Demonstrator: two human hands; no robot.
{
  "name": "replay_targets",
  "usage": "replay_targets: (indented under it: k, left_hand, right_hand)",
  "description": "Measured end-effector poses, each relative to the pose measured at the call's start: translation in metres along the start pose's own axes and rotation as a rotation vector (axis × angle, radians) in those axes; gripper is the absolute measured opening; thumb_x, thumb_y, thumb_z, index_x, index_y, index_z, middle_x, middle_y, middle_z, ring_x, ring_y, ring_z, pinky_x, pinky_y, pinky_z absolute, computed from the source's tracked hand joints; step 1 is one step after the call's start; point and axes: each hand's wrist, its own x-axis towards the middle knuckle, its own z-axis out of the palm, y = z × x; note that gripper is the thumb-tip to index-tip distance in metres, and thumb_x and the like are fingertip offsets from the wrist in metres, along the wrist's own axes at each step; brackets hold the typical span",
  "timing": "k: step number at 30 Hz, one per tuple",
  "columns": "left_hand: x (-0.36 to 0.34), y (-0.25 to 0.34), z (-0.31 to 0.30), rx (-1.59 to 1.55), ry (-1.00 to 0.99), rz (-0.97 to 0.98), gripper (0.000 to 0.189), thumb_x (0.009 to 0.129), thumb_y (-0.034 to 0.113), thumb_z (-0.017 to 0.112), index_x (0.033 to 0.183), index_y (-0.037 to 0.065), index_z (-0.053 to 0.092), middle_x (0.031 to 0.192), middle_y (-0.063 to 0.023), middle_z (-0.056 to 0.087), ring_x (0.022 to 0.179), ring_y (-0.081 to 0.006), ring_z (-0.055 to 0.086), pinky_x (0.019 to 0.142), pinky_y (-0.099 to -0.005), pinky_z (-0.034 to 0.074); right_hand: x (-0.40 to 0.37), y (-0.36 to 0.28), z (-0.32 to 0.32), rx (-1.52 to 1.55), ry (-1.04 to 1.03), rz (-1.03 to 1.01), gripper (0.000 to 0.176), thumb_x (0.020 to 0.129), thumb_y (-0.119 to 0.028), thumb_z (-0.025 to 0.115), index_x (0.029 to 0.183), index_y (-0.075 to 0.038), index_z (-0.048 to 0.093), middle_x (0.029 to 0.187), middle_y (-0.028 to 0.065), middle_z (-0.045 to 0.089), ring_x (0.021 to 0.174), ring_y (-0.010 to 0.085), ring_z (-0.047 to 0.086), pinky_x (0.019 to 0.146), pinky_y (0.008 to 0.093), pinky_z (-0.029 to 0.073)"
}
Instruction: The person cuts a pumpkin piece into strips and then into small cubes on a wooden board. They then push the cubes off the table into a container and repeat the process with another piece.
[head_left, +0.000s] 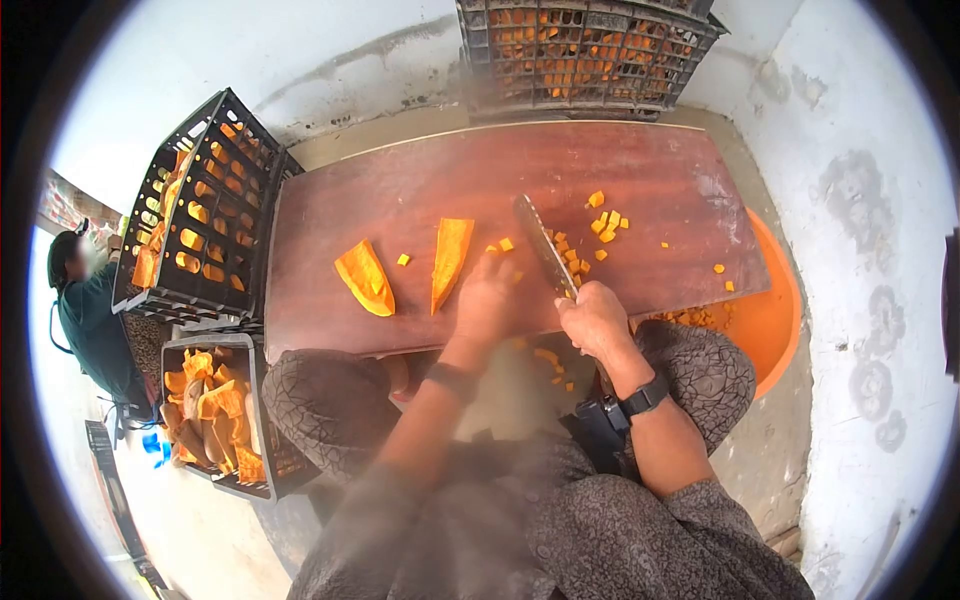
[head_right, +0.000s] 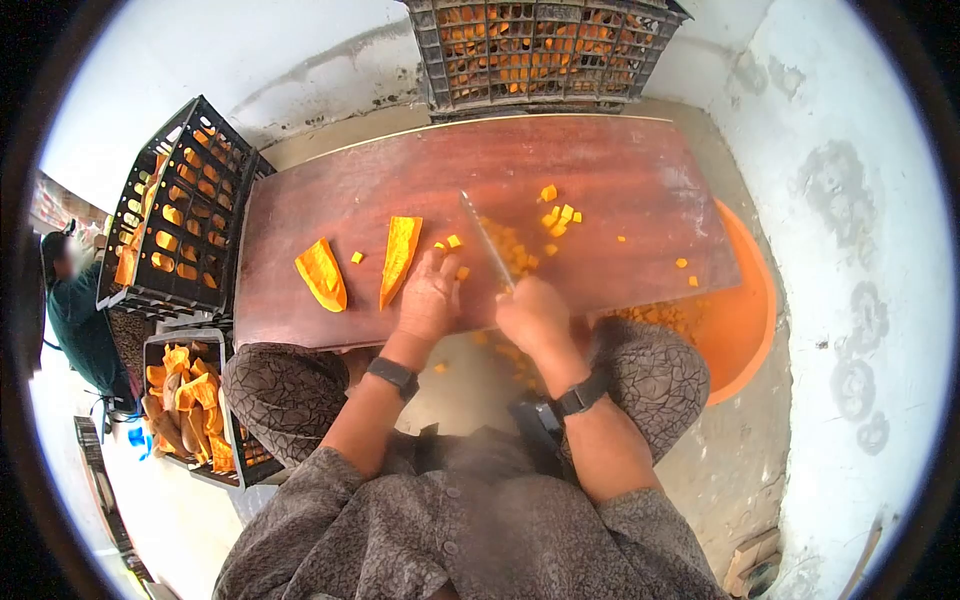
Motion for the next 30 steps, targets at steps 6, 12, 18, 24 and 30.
replay_targets:
  k: [6, 12, 18, 24, 30]
  left_hand:
    - [0.013, 0.009, -0.027, -0.054, -0.112, 0.167, 0.039, 0.078, 0.002, 0.062, 0.117, 0.006, 0.062, 0.134, -0.0201, 0.052, 0.115, -0.0385, 0.053, 0.1, -0.0475, 0.043]
    - [0.01, -0.023, -0.03, 0.219, 0.152, -0.04, 0.047, 0.075, 0.005, 0.068, 0.121, 0.005, 0.059, 0.138, -0.0195, 0.049, 0.123, -0.039, 0.047, 0.104, -0.0488, 0.036]
    - [0.012, -0.044, -0.035, 0.168, 0.016, -0.346, 0.048, 0.073, 0.005, 0.071, 0.12, 0.004, 0.059, 0.132, -0.018, 0.054, 0.12, -0.0381, 0.051, 0.1, -0.047, 0.041]
    - [0.001, -0.043, -0.046, 0.074, -0.06, -0.203, 0.043, 0.071, 0.003, 0.071, 0.113, 0.003, 0.063, 0.128, -0.016, 0.058, 0.116, -0.039, 0.054, 0.097, -0.045, 0.047]
    - [-0.016, -0.042, -0.059, 0.029, -0.094, -0.101, 0.046, 0.071, 0.005, 0.072, 0.115, 0.002, 0.061, 0.128, -0.0174, 0.057, 0.119, -0.0383, 0.053, 0.1, -0.0453, 0.045]
  right_hand:
    - [0.005, 0.004, 0.002, 0.06, -0.008, 0.043, 0.035, 0.086, -0.029, 0.063, 0.089, 0.005, 0.07, 0.089, 0.0283, 0.067, 0.092, 0.0435, 0.065, 0.082, 0.0484, 0.05]
    - [0.006, 0.007, 0.005, 0.062, 0.004, 0.013, 0.034, 0.086, -0.029, 0.063, 0.088, 0.005, 0.07, 0.087, 0.0283, 0.067, 0.09, 0.0437, 0.065, 0.081, 0.0489, 0.05]
    - [0.0, 0.0, 0.001, 0.038, 0.014, 0.028, 0.033, 0.086, -0.028, 0.063, 0.089, 0.004, 0.07, 0.087, 0.0279, 0.067, 0.091, 0.0435, 0.065, 0.081, 0.0486, 0.05]
    - [0.008, 0.013, 0.011, 0.018, 0.06, -0.077, 0.035, 0.091, -0.023, 0.061, 0.071, 0.006, 0.059, 0.055, 0.0116, 0.058, 0.046, 0.0218, 0.061, 0.044, 0.0355, 0.05]
    - [0.009, 0.012, 0.01, -0.027, 0.014, -0.017, 0.032, 0.085, -0.028, 0.064, 0.084, 0.003, 0.071, 0.085, 0.0269, 0.067, 0.09, 0.0421, 0.066, 0.079, 0.0484, 0.051]
